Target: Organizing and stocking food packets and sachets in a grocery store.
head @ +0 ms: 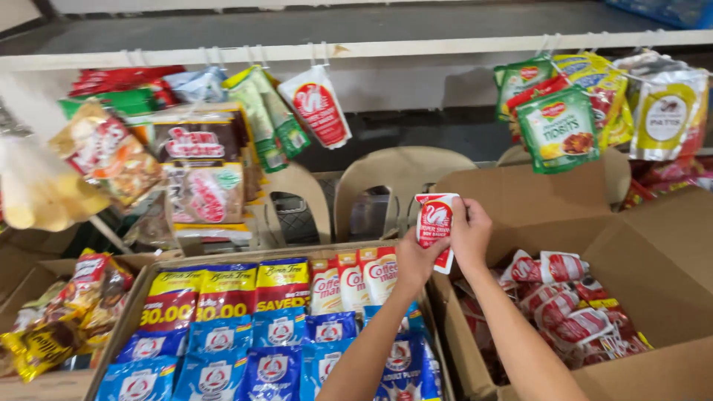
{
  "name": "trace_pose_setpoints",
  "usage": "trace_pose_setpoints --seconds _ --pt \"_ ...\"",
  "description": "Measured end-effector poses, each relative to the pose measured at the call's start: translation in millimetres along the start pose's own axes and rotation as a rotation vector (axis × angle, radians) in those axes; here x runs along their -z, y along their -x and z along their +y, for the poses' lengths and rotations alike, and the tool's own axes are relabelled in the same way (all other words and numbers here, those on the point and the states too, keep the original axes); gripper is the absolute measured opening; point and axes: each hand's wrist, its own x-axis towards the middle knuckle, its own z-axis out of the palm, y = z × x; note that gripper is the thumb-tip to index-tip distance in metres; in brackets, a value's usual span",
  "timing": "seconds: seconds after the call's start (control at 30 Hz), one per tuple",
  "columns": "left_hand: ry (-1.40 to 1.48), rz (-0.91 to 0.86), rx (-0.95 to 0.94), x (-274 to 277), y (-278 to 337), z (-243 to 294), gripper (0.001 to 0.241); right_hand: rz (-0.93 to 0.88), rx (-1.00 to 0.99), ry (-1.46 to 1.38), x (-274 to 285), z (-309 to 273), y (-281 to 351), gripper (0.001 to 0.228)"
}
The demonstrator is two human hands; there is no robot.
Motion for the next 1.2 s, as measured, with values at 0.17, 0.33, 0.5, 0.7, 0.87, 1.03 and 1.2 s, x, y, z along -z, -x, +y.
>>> trace_pose_setpoints --seconds 0.17,0.33,0.5,0.7,0.87,1.03,1.2 --pt "-0.124 0.173 -0.071 76 -7 48 0.040 -0.138 -0.079 -0.228 -70 -24 19 0.025" --pt "-0.127 0.246 -0.162 134 -10 71 0.036 -0.243 -0.161 -0.376 -120 -77 44 0.026" --pt "-0.111 0.293 -0.191 176 -28 81 0.030 -0.313 -0.127 -0.368 -158 -97 55 0.024" --pt "0.073 0.452 -0.433 191 -61 153 0.033 -0.365 0.024 -0.290 -182 -131 34 0.023" --pt "-0.017 0.473 -0.417 195 -98 183 0.023 -0.368 0.063 -0.307 -197 -155 8 0.026" --pt "-0.022 0.453 -0.397 195 -120 203 0.023 -0.381 0.111 -0.347 -206 -178 -19 0.031" --pt "-0.051 0.486 -0.380 193 -145 211 0.027 -0.338 0.154 -0.318 -216 -185 -41 0.030"
